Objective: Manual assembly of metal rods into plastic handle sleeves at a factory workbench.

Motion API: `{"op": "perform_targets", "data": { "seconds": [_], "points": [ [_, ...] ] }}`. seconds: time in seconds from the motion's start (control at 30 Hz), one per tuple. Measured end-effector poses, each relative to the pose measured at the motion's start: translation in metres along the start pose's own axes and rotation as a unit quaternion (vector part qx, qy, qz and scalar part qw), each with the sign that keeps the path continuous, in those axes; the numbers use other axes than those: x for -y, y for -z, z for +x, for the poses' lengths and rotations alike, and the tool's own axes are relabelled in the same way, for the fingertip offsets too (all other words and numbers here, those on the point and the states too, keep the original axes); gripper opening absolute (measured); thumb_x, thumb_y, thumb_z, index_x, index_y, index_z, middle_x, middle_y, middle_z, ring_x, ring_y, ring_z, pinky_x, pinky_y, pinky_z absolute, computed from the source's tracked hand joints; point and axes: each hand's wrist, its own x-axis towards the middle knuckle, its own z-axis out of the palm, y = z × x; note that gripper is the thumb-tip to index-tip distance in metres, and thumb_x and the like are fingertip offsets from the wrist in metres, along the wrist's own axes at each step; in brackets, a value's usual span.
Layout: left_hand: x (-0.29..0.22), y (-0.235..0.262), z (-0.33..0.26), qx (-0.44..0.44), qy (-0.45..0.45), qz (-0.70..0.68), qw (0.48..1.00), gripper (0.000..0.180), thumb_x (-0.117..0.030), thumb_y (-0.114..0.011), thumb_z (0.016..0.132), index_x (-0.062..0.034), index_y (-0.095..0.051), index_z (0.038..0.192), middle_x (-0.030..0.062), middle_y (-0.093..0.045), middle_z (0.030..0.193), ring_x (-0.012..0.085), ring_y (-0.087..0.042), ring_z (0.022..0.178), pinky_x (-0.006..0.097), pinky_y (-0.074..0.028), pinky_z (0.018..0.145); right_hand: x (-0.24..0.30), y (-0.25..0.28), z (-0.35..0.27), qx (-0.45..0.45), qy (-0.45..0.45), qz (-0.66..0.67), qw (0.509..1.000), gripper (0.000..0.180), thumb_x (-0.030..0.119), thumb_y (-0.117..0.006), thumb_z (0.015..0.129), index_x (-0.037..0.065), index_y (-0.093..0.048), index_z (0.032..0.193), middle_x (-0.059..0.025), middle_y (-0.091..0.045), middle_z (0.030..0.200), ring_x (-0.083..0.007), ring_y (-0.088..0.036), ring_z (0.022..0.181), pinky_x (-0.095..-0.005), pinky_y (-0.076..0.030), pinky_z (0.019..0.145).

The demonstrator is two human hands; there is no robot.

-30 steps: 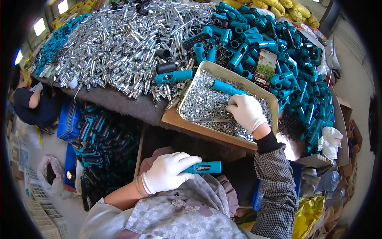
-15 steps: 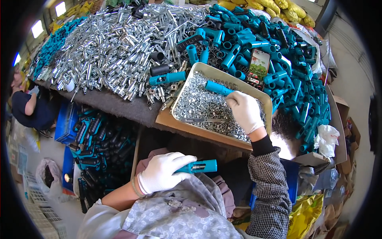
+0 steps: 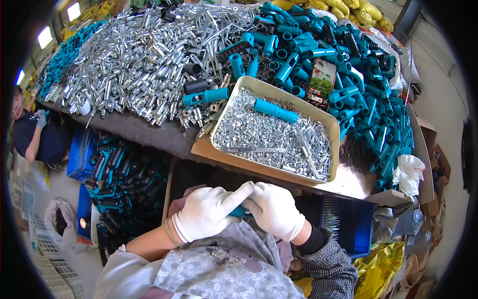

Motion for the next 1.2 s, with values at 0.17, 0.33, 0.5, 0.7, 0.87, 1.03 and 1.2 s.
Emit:
{"op": "perform_targets", "data": {
  "seconds": [0.17, 0.33, 0.5, 0.7, 0.87, 1.03, 1.2],
  "points": [
    [0.006, 0.002, -0.002, -0.003, 0.023, 0.005, 1.000, 0.085, -0.024, -0.080, 0.069, -0.0060, -0.046, 0.144, 0.0072, -0.063, 0.077, 0.0257, -0.065, 0.067, 0.037, -0.052, 0.062, 0.010, 0.001, -0.011, 0.019, 0.054, -0.108, 0.993, 0.031, 0.025, -0.070, 0.083, 0.006, -0.061, 0.106, -0.0073, -0.061, 0.089, -0.0261, -0.063, 0.081, -0.0394, -0.052, 0.069],
    [0.001, 0.000, -0.006, 0.040, 0.080, -0.109, 0.990, 0.079, -0.024, -0.081, 0.074, -0.0060, -0.046, 0.142, 0.0152, -0.068, 0.097, 0.0328, -0.069, 0.080, 0.040, -0.055, 0.070, -0.003, -0.005, -0.016, 0.034, 0.099, -0.137, 0.985, 0.039, 0.026, -0.072, 0.078, 0.007, -0.061, 0.110, -0.0058, -0.061, 0.095, -0.0245, -0.062, 0.085, -0.0370, -0.051, 0.071],
    [0.003, -0.002, -0.010, 0.127, 0.228, -0.319, 0.911, 0.057, -0.026, -0.077, 0.083, -0.0074, -0.056, 0.132, 0.0190, -0.068, 0.112, 0.0364, -0.070, 0.093, 0.040, -0.054, 0.081, -0.021, 0.022, 0.007, -0.017, 0.240, -0.038, 0.970, 0.027, 0.025, -0.073, 0.074, 0.011, -0.066, 0.096, -0.0043, -0.061, 0.091, -0.0254, -0.062, 0.083, -0.0411, -0.050, 0.072],
    [0.012, -0.009, -0.020, 0.079, 0.194, -0.307, 0.928, 0.039, -0.022, -0.071, 0.088, -0.0091, -0.061, 0.124, 0.0147, -0.067, 0.114, 0.0339, -0.068, 0.099, 0.039, -0.054, 0.083, -0.128, 0.128, 0.079, -0.249, -0.016, -0.404, 0.880, 0.021, 0.012, -0.063, 0.085, 0.014, -0.072, 0.103, -0.0125, -0.063, 0.086, -0.0332, -0.060, 0.082, -0.0437, -0.050, 0.071],
    [0.012, -0.014, -0.025, 0.066, 0.212, -0.303, 0.927, 0.038, -0.020, -0.072, 0.086, -0.0094, -0.062, 0.121, 0.0144, -0.070, 0.102, 0.0350, -0.070, 0.091, 0.041, -0.054, 0.078, -0.175, 0.154, 0.119, -0.098, -0.215, -0.588, 0.773, 0.032, 0.015, -0.056, 0.089, 0.017, -0.067, 0.119, -0.0117, -0.065, 0.093, -0.0288, -0.065, 0.090, -0.0411, -0.053, 0.072],
    [0.009, -0.011, -0.027, 0.062, 0.248, -0.334, 0.907, 0.038, -0.018, -0.073, 0.087, -0.0061, -0.061, 0.120, 0.0159, -0.070, 0.095, 0.0319, -0.071, 0.085, 0.037, -0.054, 0.076, -0.171, 0.175, 0.146, -0.232, -0.247, -0.540, 0.770, 0.043, 0.017, -0.058, 0.090, 0.012, -0.058, 0.133, -0.0161, -0.067, 0.095, -0.0339, -0.066, 0.089, -0.0460, -0.054, 0.076],
    [0.012, -0.006, -0.022, 0.015, 0.298, -0.335, 0.894, 0.041, -0.014, -0.077, 0.085, -0.0020, -0.061, 0.121, 0.0143, -0.071, 0.098, 0.0223, -0.071, 0.087, 0.032, -0.053, 0.080, -0.088, 0.091, 0.119, -0.111, -0.005, -0.186, 0.976, 0.019, 0.023, -0.067, 0.085, 0.006, -0.071, 0.093, -0.0145, -0.067, 0.087, -0.0350, -0.065, 0.085, -0.0447, -0.052, 0.077]
  ]
}}
